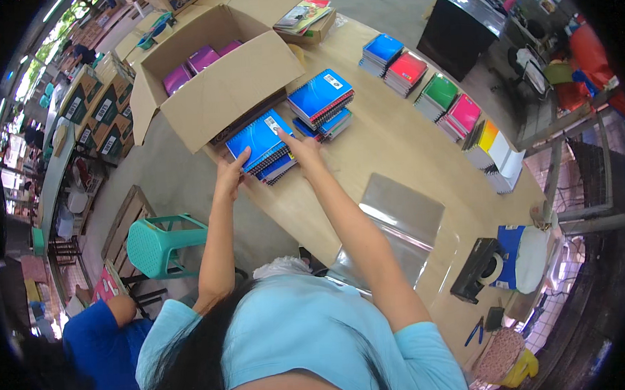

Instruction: The person places a notebook on a silver foil sheet, wraps the sheet around the notebook, and secures it with tape using a tape dispenser. The person picks up another notebook, places it on a new foil sheet, and repeats the wrapping and taping process.

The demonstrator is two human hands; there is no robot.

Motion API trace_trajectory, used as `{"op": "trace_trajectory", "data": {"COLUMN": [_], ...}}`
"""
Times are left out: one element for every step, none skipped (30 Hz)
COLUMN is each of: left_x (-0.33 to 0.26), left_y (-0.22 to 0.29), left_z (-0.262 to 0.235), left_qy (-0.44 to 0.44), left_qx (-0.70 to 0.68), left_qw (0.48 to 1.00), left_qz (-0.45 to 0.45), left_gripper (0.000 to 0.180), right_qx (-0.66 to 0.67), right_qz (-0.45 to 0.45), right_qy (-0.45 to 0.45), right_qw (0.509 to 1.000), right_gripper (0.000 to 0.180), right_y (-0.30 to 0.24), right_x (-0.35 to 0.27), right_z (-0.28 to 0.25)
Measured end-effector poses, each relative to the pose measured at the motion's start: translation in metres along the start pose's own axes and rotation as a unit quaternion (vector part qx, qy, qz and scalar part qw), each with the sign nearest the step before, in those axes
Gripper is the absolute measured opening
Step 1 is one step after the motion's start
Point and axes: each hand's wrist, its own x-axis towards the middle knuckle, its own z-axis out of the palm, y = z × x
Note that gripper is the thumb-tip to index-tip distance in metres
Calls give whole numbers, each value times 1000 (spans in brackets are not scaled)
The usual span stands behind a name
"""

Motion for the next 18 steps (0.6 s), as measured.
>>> {"op": "trace_trajectory", "data": {"left_x": [3,0,-27,-53,-82,-116,-142,-160,-175,-178,-176,-186,-195,-199,-199,-198,-188,-170], "left_y": [-4,-10,5,26,46,60,60,46,28,-13,-47,-57,-65,-78,-94,-107,-112,-115], "left_z": [1,2,3,6,9,12,22,44,64,78,93,111,129,145,161,173,183,190], "left_qy": [8,-1,-1,-3,-15,-60,-108,-150,-189,-255,-317,-354,-385,-392,-412,-421,-426,-459], "left_qx": [-2,-1,-74,-148,-149,-147,-148,-178,-207,-85,38,126,209,205,315,421,417,437], "left_qw": [999,999,994,981,981,979,973,962,948,940,910,866,808,805,741,665,662,625], "left_qz": [52,47,86,128,123,132,139,144,151,209,266,331,393,394,427,451,455,456], "left_gripper": [98,98,98,99,99,105,111,116,120,123,125,127,130,130,133,136,136,138], "right_qx": [8,18,15,120,226,226,385,535,493,451,495,505,475,442,439,384,327,324], "right_qz": [-18,-38,-29,-77,-129,-125,-134,-145,-129,-111,-114,-135,-170,-207,-209,-230,-252,-254], "right_qy": [-11,-19,-12,-29,-44,-31,-53,-72,-6,54,57,112,177,240,246,277,312,315], "right_qw": [1000,999,999,989,965,966,911,829,860,884,859,845,845,839,838,850,856,855], "right_gripper": [88,79,79,69,60,60,56,54,58,63,63,65,67,68,68,70,72,72], "right_y": [-3,-8,-8,-11,-17,-22,-26,-21,-3,17,26,35,57,82,96,110,121,128], "right_x": [-4,-7,-23,-54,-87,-121,-157,-183,-194,-203,-217,-233,-245,-256,-270,-284,-294,-299], "right_z": [5,6,8,9,8,3,-3,-10,-34,-65,-96,-125,-155,-181,-200,-216,-226,-231]}}
